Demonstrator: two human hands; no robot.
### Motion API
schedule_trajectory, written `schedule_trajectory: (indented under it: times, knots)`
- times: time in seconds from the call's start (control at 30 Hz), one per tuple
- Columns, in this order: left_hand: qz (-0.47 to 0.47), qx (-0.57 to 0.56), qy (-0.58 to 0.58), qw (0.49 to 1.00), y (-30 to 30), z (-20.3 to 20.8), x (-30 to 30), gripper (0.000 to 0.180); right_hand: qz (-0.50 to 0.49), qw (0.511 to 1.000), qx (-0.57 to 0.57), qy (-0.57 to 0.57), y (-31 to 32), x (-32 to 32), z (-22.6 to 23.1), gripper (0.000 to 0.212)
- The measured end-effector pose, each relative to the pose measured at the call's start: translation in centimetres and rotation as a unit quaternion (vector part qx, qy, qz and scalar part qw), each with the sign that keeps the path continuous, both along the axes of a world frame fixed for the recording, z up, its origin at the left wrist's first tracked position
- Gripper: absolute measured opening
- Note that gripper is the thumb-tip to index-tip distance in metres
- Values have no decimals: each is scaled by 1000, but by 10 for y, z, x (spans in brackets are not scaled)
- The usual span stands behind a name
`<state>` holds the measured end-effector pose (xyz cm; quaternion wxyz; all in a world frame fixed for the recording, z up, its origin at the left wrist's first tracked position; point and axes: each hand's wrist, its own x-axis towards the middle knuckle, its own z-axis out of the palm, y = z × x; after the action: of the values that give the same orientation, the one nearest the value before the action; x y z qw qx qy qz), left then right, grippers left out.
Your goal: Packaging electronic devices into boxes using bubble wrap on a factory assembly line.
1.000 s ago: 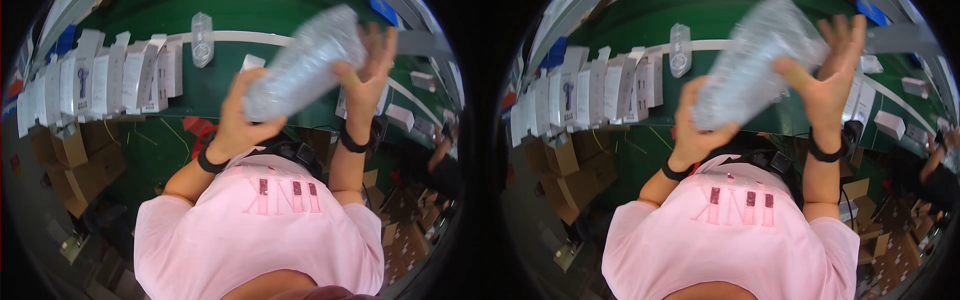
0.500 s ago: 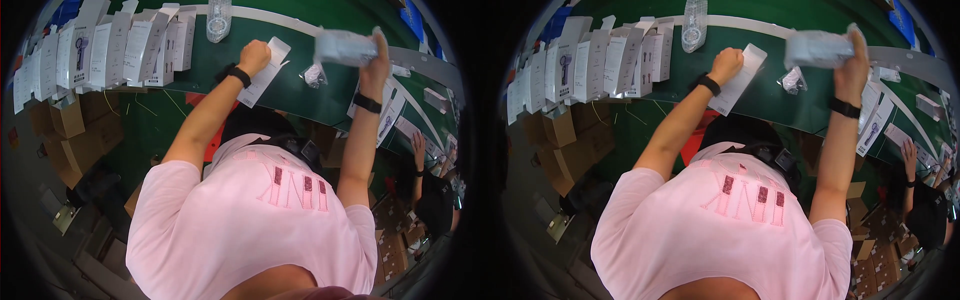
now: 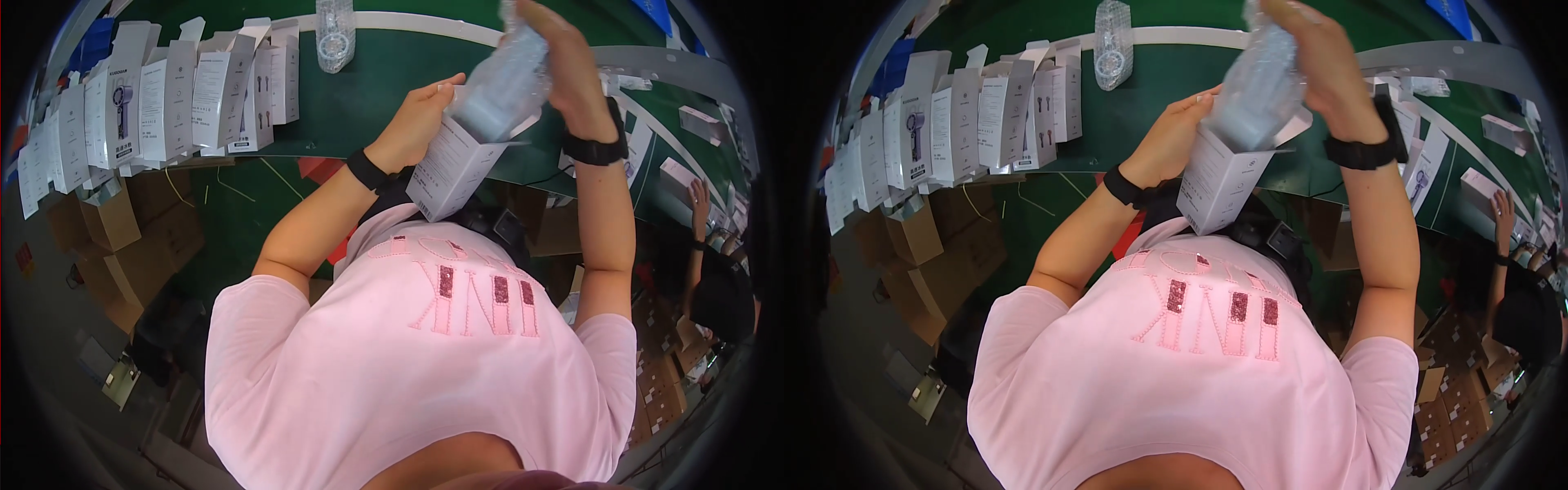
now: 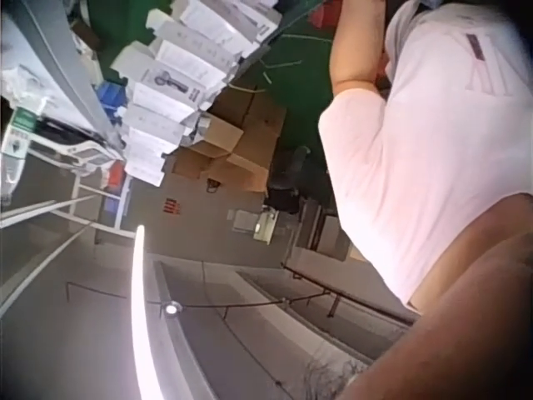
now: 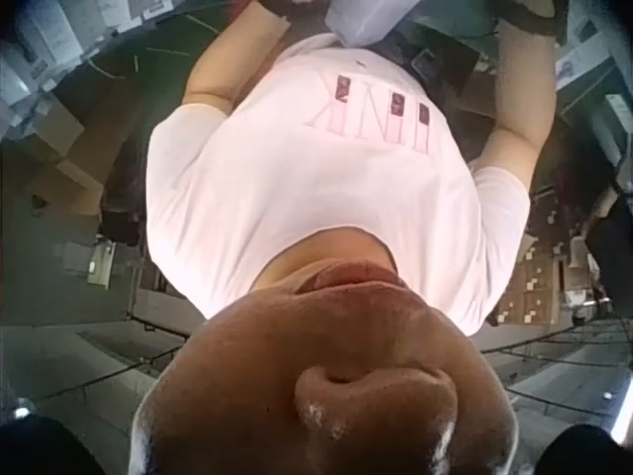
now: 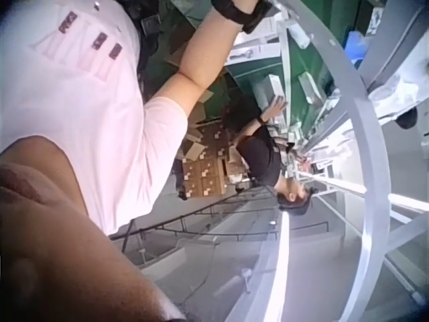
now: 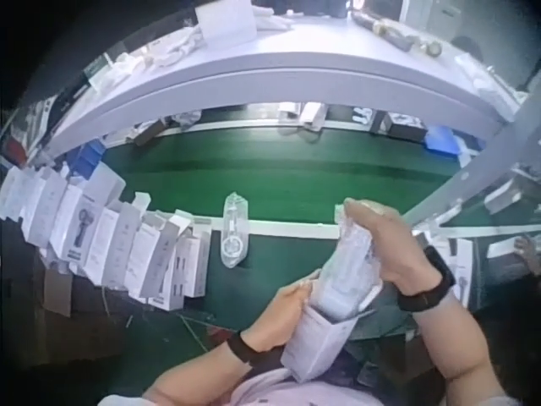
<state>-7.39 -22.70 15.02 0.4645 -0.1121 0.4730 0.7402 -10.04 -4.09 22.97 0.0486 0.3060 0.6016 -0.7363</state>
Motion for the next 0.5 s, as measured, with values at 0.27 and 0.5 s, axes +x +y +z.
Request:
schedule_trajectory:
  times: [0.27,0.5]
  knots:
    - [-80,17,30,996,-37,-23,16,50,260,888,346,154,-32,73,-49,33]
    - [-37,-63,173,982,-42,-13,24,58,527,807,215,157,-7,57,-16,19]
